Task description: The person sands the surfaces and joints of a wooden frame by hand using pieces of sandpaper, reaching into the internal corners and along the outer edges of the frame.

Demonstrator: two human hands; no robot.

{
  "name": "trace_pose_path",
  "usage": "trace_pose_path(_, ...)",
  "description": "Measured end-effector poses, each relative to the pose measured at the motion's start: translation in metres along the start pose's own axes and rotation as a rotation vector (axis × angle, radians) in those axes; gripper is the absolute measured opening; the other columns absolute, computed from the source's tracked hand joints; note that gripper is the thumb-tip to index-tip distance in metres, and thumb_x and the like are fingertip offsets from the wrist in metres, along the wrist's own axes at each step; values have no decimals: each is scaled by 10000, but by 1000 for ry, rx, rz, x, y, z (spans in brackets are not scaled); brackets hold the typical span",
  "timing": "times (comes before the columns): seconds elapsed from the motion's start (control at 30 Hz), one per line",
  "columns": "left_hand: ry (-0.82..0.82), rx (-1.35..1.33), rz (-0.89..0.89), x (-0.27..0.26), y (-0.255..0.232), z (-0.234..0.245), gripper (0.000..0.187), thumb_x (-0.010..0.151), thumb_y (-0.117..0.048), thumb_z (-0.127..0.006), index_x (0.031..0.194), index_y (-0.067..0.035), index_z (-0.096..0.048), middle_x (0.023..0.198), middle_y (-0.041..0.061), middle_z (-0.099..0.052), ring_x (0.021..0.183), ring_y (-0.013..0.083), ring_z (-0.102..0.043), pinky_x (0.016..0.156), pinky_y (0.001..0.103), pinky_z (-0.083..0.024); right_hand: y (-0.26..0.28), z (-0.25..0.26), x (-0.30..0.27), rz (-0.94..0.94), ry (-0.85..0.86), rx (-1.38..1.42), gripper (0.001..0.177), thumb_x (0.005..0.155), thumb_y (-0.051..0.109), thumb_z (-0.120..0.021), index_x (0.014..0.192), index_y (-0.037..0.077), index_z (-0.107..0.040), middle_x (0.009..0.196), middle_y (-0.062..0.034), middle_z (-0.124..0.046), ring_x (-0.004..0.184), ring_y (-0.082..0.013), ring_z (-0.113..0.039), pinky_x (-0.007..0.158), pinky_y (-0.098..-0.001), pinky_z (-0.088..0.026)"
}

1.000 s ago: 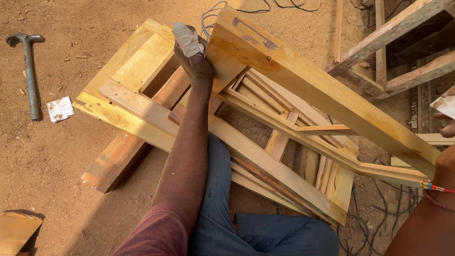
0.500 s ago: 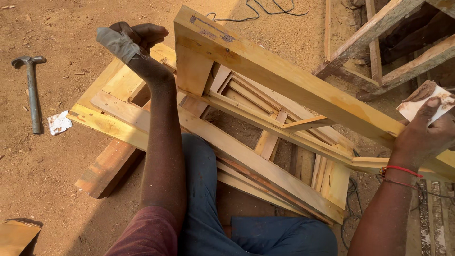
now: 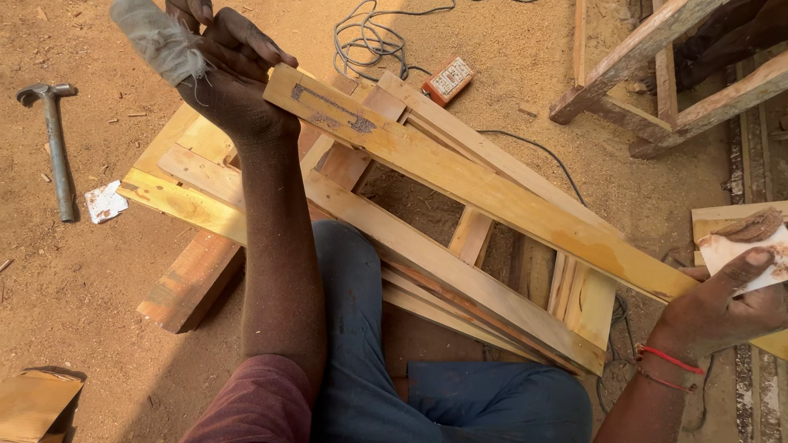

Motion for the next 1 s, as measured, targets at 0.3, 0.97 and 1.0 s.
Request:
trace_pose_path(0.3,19,-404,193,-6,61,97,615,1007,-656,-365,1094,-78,-555,655,156,-584,488,263,-600,442,351,-537,70,-17,-115,-156,-99,-89,703,1253,479,-395,966,-98,-677,751,-131,-639,687,-227,-636,635,-337,-486)
trace_pose_path(0.97,-252,80,392,-61,101,201,580,1011,-661,-509,1026,-83,-555,585,81,-484,430,194,-447,425,343,-401,15,-99,-205,-160,35,-313,696,1184,570,-306,914,63,-699,885,-79,-597,944,-314,-544,909,-475,-454)
trace_pose_path(1.0,-202,88,372,-57,101,194,527,1032,-630,-537,1013,-103,-530,599,92,-482,441,197,-441,420,338,-377,0,-103,-206,-258,72,-238,699,1180,578,-338,911,42,-697,896,-95,-593,933,-312,-563,872,-469,-464)
Point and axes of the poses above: each hand's wrist, its own x-axis towards the middle knuckle, its own z-axis out of the back of the hand, y = z × x, the point moved 9 cm from there along x, towards the middle knuckle
